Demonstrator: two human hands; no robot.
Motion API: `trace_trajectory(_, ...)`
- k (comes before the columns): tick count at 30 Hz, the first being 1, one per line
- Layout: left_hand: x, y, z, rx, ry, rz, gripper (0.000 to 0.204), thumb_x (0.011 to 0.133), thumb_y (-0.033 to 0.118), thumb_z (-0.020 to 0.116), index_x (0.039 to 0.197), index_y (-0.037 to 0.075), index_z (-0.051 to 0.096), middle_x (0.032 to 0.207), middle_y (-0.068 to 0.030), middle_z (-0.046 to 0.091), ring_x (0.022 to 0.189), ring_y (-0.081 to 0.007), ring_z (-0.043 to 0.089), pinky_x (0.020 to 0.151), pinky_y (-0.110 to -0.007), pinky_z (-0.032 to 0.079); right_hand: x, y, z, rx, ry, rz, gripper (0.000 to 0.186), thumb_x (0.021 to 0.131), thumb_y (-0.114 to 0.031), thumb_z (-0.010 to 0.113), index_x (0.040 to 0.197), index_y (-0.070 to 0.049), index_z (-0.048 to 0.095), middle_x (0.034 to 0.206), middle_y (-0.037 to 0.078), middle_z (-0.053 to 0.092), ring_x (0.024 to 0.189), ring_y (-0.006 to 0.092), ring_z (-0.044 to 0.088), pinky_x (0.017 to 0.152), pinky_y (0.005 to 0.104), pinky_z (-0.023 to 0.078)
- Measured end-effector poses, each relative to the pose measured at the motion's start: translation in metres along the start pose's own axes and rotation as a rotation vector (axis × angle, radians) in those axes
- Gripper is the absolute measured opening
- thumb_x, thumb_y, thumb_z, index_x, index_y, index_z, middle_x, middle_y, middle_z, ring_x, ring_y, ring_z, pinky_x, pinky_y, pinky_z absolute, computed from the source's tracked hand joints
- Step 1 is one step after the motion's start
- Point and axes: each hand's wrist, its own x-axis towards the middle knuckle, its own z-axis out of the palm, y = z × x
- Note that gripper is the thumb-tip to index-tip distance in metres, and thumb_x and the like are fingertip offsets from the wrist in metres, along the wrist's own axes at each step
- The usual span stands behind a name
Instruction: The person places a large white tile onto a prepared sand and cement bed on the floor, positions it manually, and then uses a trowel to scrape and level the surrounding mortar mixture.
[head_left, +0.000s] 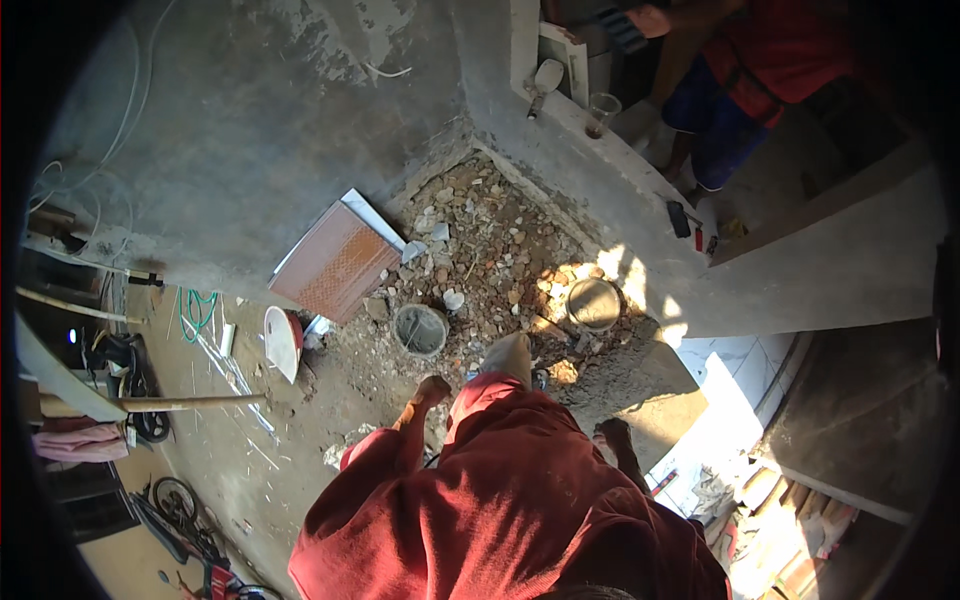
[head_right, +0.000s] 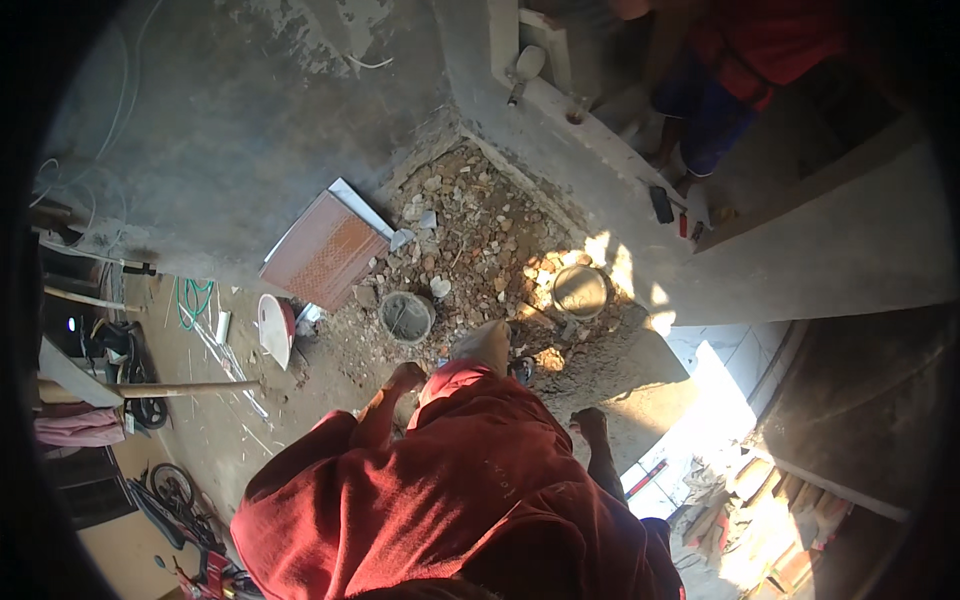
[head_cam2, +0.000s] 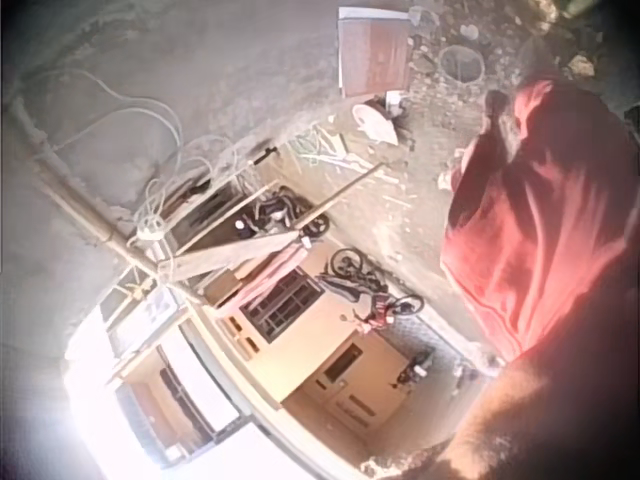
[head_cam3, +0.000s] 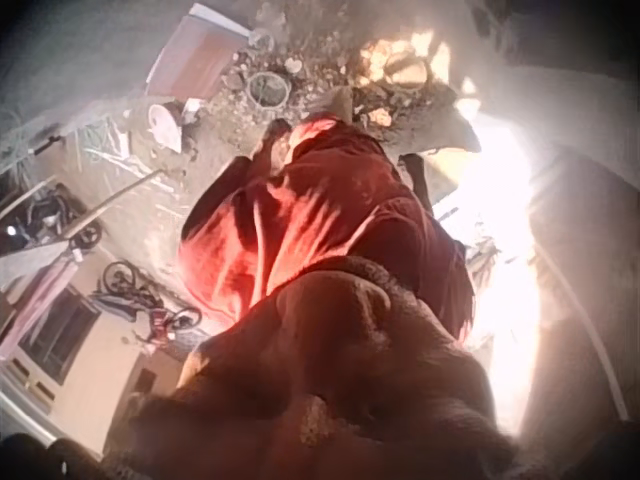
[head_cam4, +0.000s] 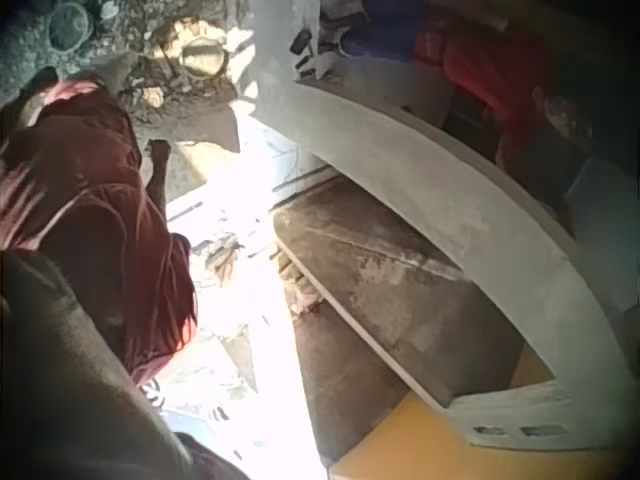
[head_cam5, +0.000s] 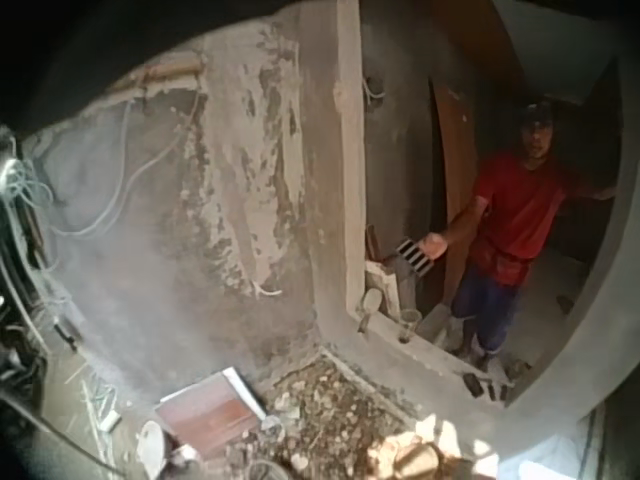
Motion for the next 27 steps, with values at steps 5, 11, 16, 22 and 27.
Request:
trace_trajectory(5,-0.021,0.022,0.042,-0.355,0.016,-0.130,0.021,0.078,0.019,0.059,0.089,0.006,0.072,0.074,-0.0075,0.069,0.069,-0.0183,0.067,0.062,-0.033,0.054,-0.002,-0.039,-0.027,-0.104,0.021,-0.026,0.021,0.090,-0.017,0.049,0.079,-0.001,0.057,0.068,0.014,0.066,0.054,0.0194,0.064,0.048,0.0287,0.050)
trace_trajectory(11,-0.060,0.007,0.075,-0.623,-0.069,-0.471,0.024,0.083,0.029,0.060,0.090,0.009,0.071,0.077,-0.0054,0.069,0.062,-0.0159,0.064,0.054,-0.030,0.053,0.017,-0.076,-0.037,-0.281,0.029,-0.146,0.032,0.092,-0.031,0.054,0.105,-0.002,0.060,0.084,0.010,0.068,0.068,0.0187,0.067,0.055,0.0292,0.051)
trace_trajectory(16,-0.074,0.003,0.067,-0.576,0.040,-0.207,0.021,0.083,0.026,0.063,0.091,0.007,0.069,0.076,-0.0030,0.068,0.061,-0.0126,0.062,0.053,-0.027,0.051,0.036,-0.091,-0.031,-0.247,0.001,-0.123,0.029,0.090,-0.028,0.056,0.105,-0.003,0.060,0.082,0.011,0.067,0.063,0.0174,0.065,0.050,0.0293,0.050)
trace_trajectory(22,-0.097,0.042,0.023,-0.750,0.212,-0.459,0.024,0.081,0.023,0.066,0.097,0.006,0.065,0.083,-0.0059,0.068,0.072,-0.0155,0.065,0.060,-0.031,0.053,0.088,-0.073,-0.007,-0.125,-0.086,-0.103,0.027,0.092,-0.027,0.056,0.105,-0.004,0.060,0.078,0.010,0.065,0.059,0.0169,0.063,0.048,0.0286,0.049)
trace_trajectory(27,-0.124,0.010,0.041,-0.604,0.284,-0.424,0.025,0.081,0.023,0.064,0.098,0.005,0.065,0.084,-0.0087,0.068,0.073,-0.0168,0.067,0.060,-0.031,0.054,0.096,-0.066,0.034,-0.239,-0.101,-0.134,0.027,0.092,-0.027,0.057,0.107,-0.005,0.059,0.078,0.010,0.065,0.058,0.0168,0.062,0.049,0.0291,0.048)
